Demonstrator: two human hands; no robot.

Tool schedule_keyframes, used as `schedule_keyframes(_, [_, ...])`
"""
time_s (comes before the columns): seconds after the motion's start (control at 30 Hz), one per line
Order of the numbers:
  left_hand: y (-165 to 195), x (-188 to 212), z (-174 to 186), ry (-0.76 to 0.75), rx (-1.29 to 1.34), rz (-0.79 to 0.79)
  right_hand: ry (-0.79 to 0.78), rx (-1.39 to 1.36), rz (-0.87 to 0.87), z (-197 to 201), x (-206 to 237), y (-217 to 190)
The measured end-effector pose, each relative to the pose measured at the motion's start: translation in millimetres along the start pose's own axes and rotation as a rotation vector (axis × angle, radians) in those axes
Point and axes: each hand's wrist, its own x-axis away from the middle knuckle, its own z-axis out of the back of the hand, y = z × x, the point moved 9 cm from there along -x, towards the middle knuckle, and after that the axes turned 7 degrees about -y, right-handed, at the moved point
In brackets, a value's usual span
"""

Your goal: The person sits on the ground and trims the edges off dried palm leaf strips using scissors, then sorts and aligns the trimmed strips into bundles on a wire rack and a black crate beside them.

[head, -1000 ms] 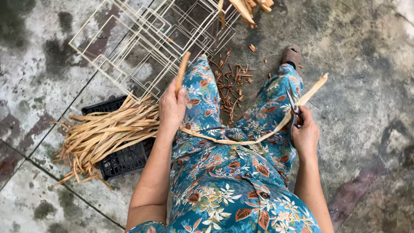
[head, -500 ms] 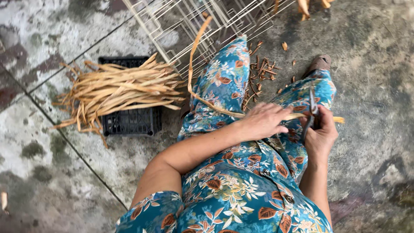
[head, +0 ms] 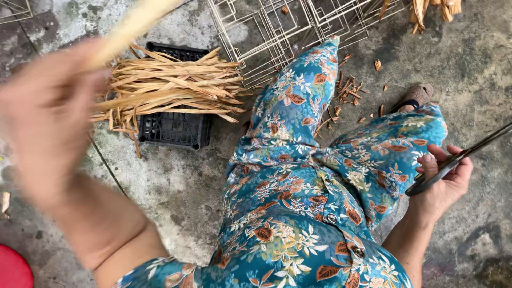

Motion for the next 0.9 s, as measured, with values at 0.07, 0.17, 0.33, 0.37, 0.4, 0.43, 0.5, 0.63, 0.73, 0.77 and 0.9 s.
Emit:
schedule_keyframes(0.07, [-7.8,11.8,39.3,0.052,-0.159,0.005,-0.021,-0.004,-0.022,-7.1,-6.3,9.3])
schedule_keyframes(0.17, [-35.5,3.7,27.3,0.014,-0.187,0.013,-0.047,-0.073,-0.055,-23.4,-14.3,21.1])
schedule_keyframes(0.33, [-96.6,-35.5,6.6,-0.052,-0.308,-0.077,-0.051,-0.074,-0.084,-42.3,-28.7,22.0])
schedule_keyframes(0.37, [-105.2,-43.4,-8.1,-0.065,-0.373,-0.102,-0.049,-0.058,-0.081,-42.4,-30.5,19.7])
schedule_keyframes(0.4, [-112.6,-51.3,-28.1,-0.094,-0.580,-0.119,-0.043,-0.041,-0.079,-40.9,-31.6,17.2])
schedule_keyframes(0.43, [-126.9,-59.3,-45.3,-0.098,-0.607,-0.029,-0.029,-0.046,-0.082,-37.3,-32.2,15.8])
schedule_keyframes(0.5, [-144.7,-76.0,-77.8,-0.096,-0.543,0.109,0.014,-0.055,-0.077,-25.6,-35.9,12.7])
schedule_keyframes(0.63, [-107.4,-127.6,-143.4,-0.031,-0.045,-0.009,0.112,-0.039,-0.136,-7.6,-44.5,28.2])
schedule_keyframes(0.73, [-22.5,-174.6,-208.6,-0.034,0.312,-0.210,0.176,-0.146,-0.187,-6.3,-50.5,54.2])
schedule_keyframes(0.77, [12.3,-187.1,-238.4,-0.091,0.377,-0.259,0.187,-0.189,-0.185,-7.2,-53.0,61.4])
schedule_keyframes(0.9, [160.0,-225.8,-357.1,-0.304,0.458,-0.458,0.212,-0.208,-0.169,0.3,-63.8,75.0])
